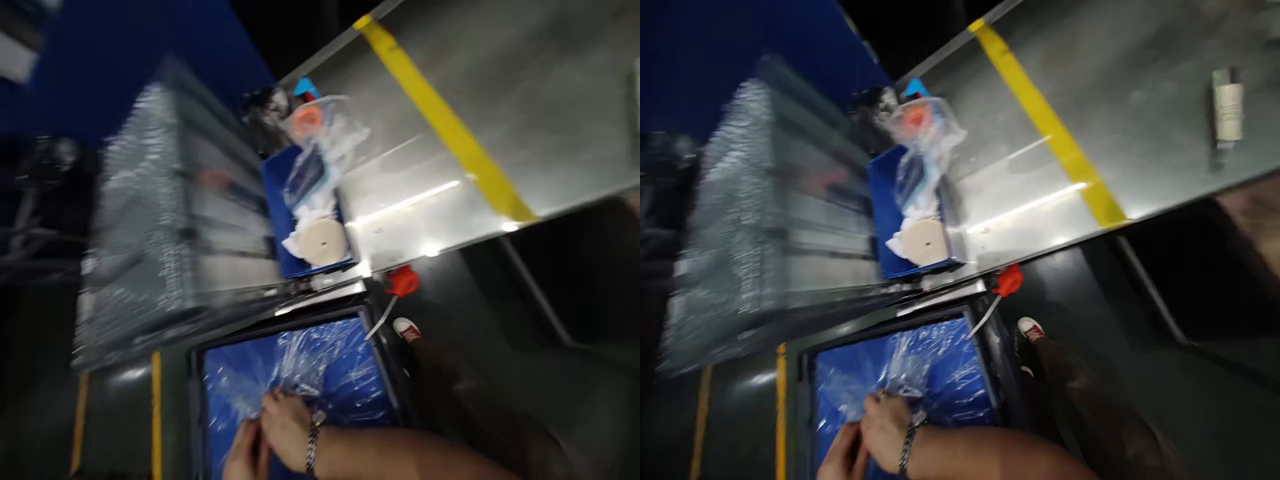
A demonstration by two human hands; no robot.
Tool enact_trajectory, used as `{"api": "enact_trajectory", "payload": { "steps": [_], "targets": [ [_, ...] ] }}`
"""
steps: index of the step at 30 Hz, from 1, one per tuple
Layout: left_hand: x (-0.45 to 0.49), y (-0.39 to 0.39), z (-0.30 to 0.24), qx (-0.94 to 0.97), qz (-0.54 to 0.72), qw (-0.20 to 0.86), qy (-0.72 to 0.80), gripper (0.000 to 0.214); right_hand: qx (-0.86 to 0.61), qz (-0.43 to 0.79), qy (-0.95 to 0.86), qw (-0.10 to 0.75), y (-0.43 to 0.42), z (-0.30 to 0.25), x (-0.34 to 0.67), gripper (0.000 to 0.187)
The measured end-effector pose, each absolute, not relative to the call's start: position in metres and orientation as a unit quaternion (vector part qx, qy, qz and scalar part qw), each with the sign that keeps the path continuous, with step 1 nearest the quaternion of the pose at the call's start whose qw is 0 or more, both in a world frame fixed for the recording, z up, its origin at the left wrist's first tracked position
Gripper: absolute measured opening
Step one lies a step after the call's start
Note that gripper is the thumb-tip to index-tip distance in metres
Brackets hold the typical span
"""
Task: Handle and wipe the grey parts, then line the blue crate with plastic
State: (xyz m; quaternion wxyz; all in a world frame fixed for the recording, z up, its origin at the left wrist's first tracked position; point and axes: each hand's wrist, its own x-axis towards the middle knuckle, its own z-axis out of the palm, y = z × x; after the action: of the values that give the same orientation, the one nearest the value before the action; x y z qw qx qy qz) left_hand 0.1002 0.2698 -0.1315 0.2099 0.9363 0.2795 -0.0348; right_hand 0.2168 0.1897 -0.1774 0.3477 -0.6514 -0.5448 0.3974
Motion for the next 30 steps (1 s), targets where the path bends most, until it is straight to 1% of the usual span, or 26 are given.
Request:
{"api": "enact_trajectory", "payload": {
  "steps": [1,2,5,8,10,11,13,15,16,18,21,23,25,27,29,30],
  "targets": [
    [0.104,0.262,-0.127,0.951,-0.021,0.200,0.235,0.034,-0.667,0.394,-0.534,0.338,0.188,-0.177,0.214,0.003],
    [0.107,0.254,-0.124,0.957,0.009,0.169,0.234,0.028,-0.680,0.390,-0.522,0.335,0.185,-0.178,0.212,0.002],
    [0.112,0.236,-0.127,0.958,0.016,0.096,0.268,0.027,-0.696,0.380,-0.502,0.344,0.177,-0.187,0.211,0.003],
    [0.110,0.227,-0.142,0.950,0.022,0.063,0.305,0.026,-0.700,0.377,-0.501,0.343,0.174,-0.200,0.218,0.007],
    [0.107,0.224,-0.150,0.938,0.036,0.091,0.331,0.026,-0.695,0.374,-0.510,0.342,0.174,-0.207,0.222,0.007],
    [0.106,0.223,-0.153,0.926,0.048,0.126,0.352,0.026,-0.690,0.374,-0.518,0.341,0.174,-0.210,0.225,0.010],
    [0.105,0.223,-0.157,0.873,0.061,0.239,0.421,0.028,-0.673,0.374,-0.539,0.342,0.173,-0.215,0.230,0.017],
    [0.105,0.227,-0.160,0.797,0.056,0.347,0.491,0.028,-0.659,0.369,-0.553,0.352,0.171,-0.219,0.236,0.015],
    [0.105,0.229,-0.162,0.765,0.050,0.382,0.516,0.028,-0.652,0.364,-0.558,0.363,0.170,-0.220,0.240,0.013],
    [0.104,0.235,-0.166,0.731,0.041,0.416,0.540,0.027,-0.632,0.350,-0.570,0.392,0.168,-0.221,0.245,0.024],
    [0.104,0.239,-0.172,0.710,0.024,0.444,0.546,0.028,-0.584,0.323,-0.606,0.433,0.166,-0.223,0.247,0.029],
    [0.104,0.236,-0.176,0.703,0.014,0.442,0.557,0.030,-0.564,0.302,-0.626,0.447,0.165,-0.224,0.246,0.036],
    [0.106,0.231,-0.179,0.708,0.014,0.411,0.575,0.030,-0.565,0.281,-0.631,0.451,0.160,-0.226,0.245,0.039],
    [0.106,0.231,-0.178,0.719,0.017,0.371,0.587,0.027,-0.568,0.261,-0.634,0.455,0.146,-0.228,0.248,0.037],
    [0.101,0.242,-0.172,0.728,0.021,0.330,0.600,0.035,-0.569,0.246,-0.621,0.479,0.125,-0.230,0.255,0.031],
    [0.097,0.252,-0.167,0.729,0.027,0.303,0.613,0.038,-0.556,0.243,-0.621,0.496,0.115,-0.233,0.260,0.032]
  ]
}}
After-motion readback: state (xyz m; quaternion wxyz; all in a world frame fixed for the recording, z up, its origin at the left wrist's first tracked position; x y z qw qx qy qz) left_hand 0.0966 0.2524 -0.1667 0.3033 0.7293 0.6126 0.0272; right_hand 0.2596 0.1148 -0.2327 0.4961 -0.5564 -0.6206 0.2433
